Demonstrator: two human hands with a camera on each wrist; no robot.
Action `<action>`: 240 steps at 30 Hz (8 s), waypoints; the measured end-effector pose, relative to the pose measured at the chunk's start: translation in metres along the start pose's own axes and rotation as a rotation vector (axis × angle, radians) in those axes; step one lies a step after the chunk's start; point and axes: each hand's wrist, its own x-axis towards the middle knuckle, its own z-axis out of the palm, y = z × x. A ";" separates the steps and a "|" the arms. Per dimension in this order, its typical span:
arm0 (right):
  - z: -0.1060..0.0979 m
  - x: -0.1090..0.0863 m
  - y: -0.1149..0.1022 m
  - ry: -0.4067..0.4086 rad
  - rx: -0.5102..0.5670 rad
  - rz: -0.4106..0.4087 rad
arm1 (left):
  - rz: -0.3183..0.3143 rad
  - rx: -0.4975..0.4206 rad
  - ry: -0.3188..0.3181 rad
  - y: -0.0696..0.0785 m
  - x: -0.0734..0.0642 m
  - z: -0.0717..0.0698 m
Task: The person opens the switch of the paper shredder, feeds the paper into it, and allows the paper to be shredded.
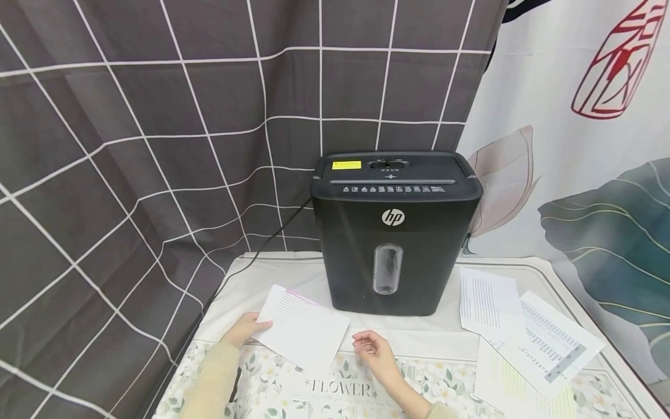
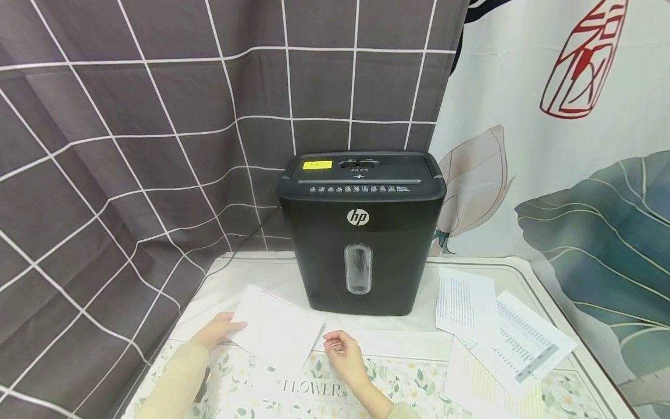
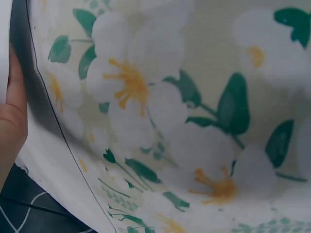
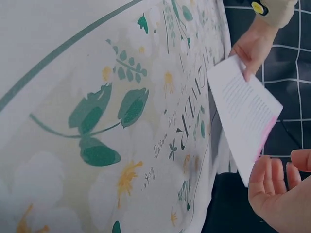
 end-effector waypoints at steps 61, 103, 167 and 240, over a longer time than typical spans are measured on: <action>-0.080 0.005 -0.021 0.221 -0.057 -0.027 | 0.378 -0.206 -0.027 0.087 -0.057 0.077; -0.196 0.034 -0.226 0.181 -0.319 -0.541 | 0.732 0.074 0.008 0.311 -0.086 -0.015; -0.234 0.137 -0.254 0.318 -0.789 -0.587 | 0.772 0.308 0.267 0.385 0.013 -0.018; -0.226 0.135 -0.249 0.220 -0.648 -0.519 | 0.817 0.355 0.209 0.377 0.015 0.003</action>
